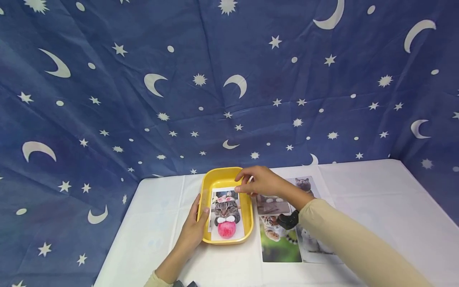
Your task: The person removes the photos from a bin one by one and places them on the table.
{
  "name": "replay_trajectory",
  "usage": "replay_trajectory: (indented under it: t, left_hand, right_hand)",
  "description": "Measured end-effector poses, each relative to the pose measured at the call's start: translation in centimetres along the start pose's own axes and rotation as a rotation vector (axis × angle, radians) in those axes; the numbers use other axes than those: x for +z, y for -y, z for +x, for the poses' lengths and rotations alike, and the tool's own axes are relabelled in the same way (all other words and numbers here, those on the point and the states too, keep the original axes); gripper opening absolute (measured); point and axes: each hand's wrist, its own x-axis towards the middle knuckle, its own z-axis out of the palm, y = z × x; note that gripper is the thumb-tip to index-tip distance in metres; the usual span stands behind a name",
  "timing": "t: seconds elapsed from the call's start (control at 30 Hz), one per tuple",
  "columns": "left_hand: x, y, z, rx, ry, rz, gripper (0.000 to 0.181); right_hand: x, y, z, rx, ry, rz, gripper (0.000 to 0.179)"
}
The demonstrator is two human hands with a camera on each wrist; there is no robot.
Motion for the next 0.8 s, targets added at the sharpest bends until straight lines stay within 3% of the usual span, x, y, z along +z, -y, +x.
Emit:
replay_trajectory:
  t: [0.2,0.4,0.57,0.8]
  left_hand:
    - [-0.2,0.1,0.0,0.006,-0.002,0.007,0.066]
    - [-0.4,0.1,-0.2,0.009,-0.001,0.021,0.066]
    - [-0.4,0.0,-0.2,0.003,0.001,0.027,0.066]
    - [-0.1,-0.1,-0.1,0.005,0.008,0.004,0.066]
  right_hand:
    - [1.6,1.1,4.0,-0.004,0.17,-0.02,0.038]
    - [3.9,0.7,6.8,0.033,0.262,-0.128,0.03]
    - [5.4,0.2,8.1,0.112,0.287,-0.231,0.026]
    - [6.1,0.1,9.1,0.215,0.249,-0.309,0.022]
